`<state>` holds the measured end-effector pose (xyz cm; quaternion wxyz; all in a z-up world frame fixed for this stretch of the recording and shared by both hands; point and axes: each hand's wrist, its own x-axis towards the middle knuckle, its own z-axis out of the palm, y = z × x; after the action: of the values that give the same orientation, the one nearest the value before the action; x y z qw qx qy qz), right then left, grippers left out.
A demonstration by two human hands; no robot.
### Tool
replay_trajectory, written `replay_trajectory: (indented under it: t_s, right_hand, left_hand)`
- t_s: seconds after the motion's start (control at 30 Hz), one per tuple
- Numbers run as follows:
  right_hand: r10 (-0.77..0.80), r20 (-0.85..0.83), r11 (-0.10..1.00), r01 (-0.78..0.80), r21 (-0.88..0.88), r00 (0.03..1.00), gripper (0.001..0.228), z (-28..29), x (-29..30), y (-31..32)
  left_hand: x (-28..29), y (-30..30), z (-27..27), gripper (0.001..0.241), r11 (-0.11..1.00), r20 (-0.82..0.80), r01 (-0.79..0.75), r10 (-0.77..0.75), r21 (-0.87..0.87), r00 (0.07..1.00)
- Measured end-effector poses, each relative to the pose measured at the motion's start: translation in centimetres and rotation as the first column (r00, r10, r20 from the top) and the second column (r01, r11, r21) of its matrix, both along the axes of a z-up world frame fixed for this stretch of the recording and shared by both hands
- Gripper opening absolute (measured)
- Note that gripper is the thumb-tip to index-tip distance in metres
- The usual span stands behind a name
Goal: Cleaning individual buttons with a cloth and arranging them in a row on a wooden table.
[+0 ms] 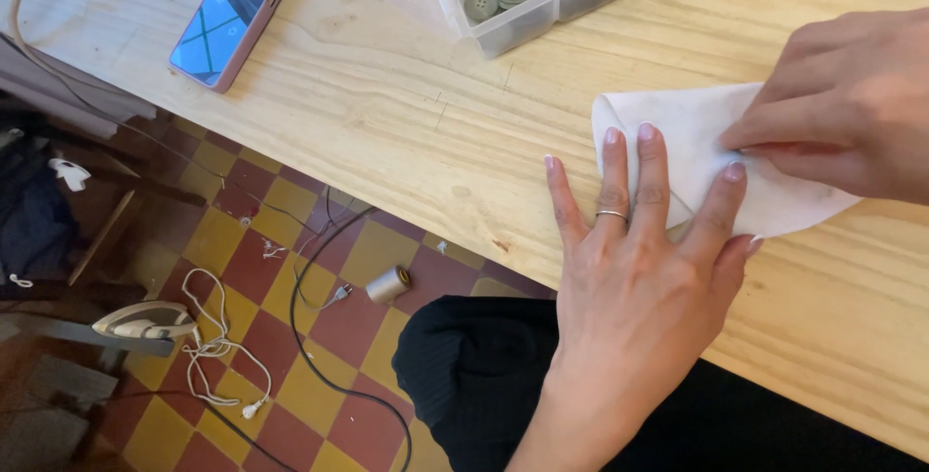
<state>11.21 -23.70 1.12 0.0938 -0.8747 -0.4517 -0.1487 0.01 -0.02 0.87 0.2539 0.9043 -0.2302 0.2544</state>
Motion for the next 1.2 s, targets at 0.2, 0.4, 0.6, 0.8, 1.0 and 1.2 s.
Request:
replay_trajectory:
  t_s: [0.2, 0.4, 0.6, 0.8, 1.0, 1.2]
  right_hand:
    - [0.055, -0.001, 0.997, -0.055, 0.058, 0.998, 0.017, 0.7, 0.4, 1.0]
    - [-0.064, -0.166, 0.979, 0.094, 0.179, 0.984, 0.011, 1.0, -0.4, 2.6]
    - [-0.039, -0.077, 0.998, 0.042, 0.039, 0.996, 0.025, -0.4, -0.3, 0.8]
    - [0.015, -0.004, 0.993, -0.015, 0.118, 1.0, 0.022, 1.1, -2.3, 3.7]
    - [0.068, -0.096, 0.981, -0.049, 0.187, 0.993, 0.032, 1.5, -2.4, 3.7]
    - [-0.001, -0.184, 0.941, 0.063, 0.333, 0.983, 0.008, 3.1, -3.4, 4.9]
  left_hand:
    - [0.0, -0.1, -0.1, 0.044, 1.0, 0.004, 0.003, -0.003, -0.002, 1.0]
    - [0.1, 0.1, -0.2, 0.045, 1.0, 0.02, -0.007, 0.008, -0.007, 1.0]
    - [0.0, 0.0, -0.1, 0.044, 1.0, -0.002, -0.024, 0.024, 0.008, 1.0]
    - [-0.1, -0.1, -0.4, 0.044, 0.999, 0.022, -0.04, 0.04, 0.009, 0.999]
    - [-0.1, -0.1, 0.0, 0.045, 0.999, 0.005, -0.038, 0.038, 0.029, 0.999]
    - [-0.2, 0.0, 0.2, 0.041, 0.999, 0.028, -0.02, 0.019, 0.028, 0.999]
